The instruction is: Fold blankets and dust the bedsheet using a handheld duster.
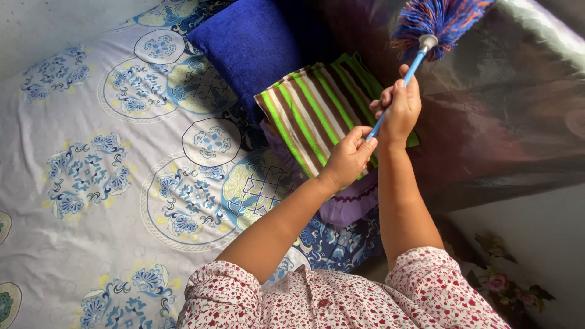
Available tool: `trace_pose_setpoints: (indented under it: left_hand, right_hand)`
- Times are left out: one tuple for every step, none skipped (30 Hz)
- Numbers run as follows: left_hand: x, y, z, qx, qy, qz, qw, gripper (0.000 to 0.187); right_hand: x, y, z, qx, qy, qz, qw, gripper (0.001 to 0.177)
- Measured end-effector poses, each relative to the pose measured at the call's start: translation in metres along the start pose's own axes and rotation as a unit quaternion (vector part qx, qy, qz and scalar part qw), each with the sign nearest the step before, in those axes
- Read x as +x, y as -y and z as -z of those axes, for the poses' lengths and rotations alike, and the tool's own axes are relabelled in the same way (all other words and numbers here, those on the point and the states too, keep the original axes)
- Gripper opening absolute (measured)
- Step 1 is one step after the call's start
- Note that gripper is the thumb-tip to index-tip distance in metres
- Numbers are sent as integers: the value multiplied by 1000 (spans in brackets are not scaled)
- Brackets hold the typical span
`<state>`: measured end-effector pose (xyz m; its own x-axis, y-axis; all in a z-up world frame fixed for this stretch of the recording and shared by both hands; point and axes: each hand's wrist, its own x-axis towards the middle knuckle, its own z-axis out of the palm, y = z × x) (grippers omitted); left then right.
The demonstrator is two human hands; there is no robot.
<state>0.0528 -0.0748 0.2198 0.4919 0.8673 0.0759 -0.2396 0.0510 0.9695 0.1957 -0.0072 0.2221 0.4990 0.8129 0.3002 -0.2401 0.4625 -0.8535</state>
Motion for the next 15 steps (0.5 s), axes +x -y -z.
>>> trace_pose_setpoints:
  left_hand:
    - [-3,4,-2,0,4,1,1000,26]
    - [-6,8,-4,7,11,0,1000,24]
    - [-9,11,-6,15,18,-1,1000,23]
    - [-11,16,-8,16,22,-1,1000,23]
    - [-14,21,-11,18,30,0,999,23]
    - [-17,26,-13,19,39,1,999,22]
    - [-21,21,-16,19,44,1,999,22]
    - [-26,16,-19,26,52,6,998,23]
    - [-31,12,-22,34,61,11,998,23]
    - [-34,12,-25,34,66,12,997,23]
    - [-37,12,-27,36,73,9,997,22]
    - [-40,12,-30,39,79,6,996,22]
    - [-43,10,-32,39,84,6,996,22]
    - [-47,9,-34,47,88,15,995,22]
    - [-50,7,-37,55,91,24,994,21]
  right_hand:
    - [-7,2,4,-1,-3,2,1000,39]
    - [-14,5,8,3,-16,8,1000,40]
    - [-20,7,11,8,-28,13,999,41]
    - [-26,11,15,7,-31,16,999,41]
    - [-31,15,18,11,-34,21,999,41]
    - [-37,19,22,15,-38,27,999,41]
    - [-43,25,23,14,-42,30,999,41]
    - [-49,31,24,15,-52,35,998,42]
    - [-55,37,25,16,-61,40,997,42]
    - [-59,41,29,15,-66,43,997,42]
    - [-64,44,32,17,-74,50,996,43]
    - [-69,48,34,20,-83,58,995,43]
    - [-73,50,37,19,-86,61,994,43]
    - [-78,53,40,19,-100,63,993,44]
    - [-83,56,43,20,-114,66,991,45]
